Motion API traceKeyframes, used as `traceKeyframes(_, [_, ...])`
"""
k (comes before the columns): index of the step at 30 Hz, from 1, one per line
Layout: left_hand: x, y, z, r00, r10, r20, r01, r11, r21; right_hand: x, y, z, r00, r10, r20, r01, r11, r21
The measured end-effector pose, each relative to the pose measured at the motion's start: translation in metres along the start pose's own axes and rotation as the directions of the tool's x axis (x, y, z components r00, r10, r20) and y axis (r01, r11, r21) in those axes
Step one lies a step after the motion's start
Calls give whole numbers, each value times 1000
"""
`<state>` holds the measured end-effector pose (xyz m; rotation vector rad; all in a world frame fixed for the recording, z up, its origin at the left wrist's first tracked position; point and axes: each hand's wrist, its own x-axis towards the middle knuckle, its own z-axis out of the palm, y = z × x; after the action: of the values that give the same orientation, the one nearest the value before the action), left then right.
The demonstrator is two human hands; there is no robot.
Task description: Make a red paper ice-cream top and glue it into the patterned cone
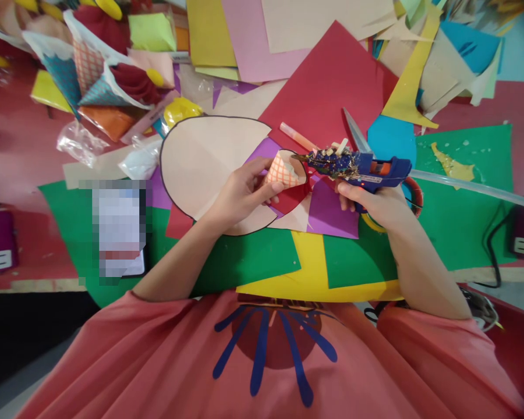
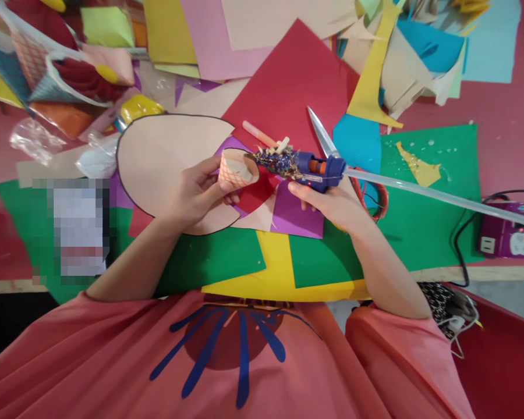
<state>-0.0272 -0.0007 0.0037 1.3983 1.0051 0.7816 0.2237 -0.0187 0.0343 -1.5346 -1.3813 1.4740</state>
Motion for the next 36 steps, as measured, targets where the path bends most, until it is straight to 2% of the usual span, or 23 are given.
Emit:
traceKeyframes(5, [1,-1,0,999,32,-14,-33,998,-59,0,2,0,1000,-3,3,3,1000,8])
traceKeyframes(18, [2,3,1,1000,-17,12,18,997,-72,-1,2,0,1000,-14,6,14,1000,0])
traceKeyframes(31, [-1,10,0,999,-41,17,40,998,51,-1,3,0,1000,17,-15,-17,1000,-13])
traceKeyframes(36, [-2,7,0,999,-50,6,49,998,47,-2,1,2,1000,17,-25,-18,1000,-11])
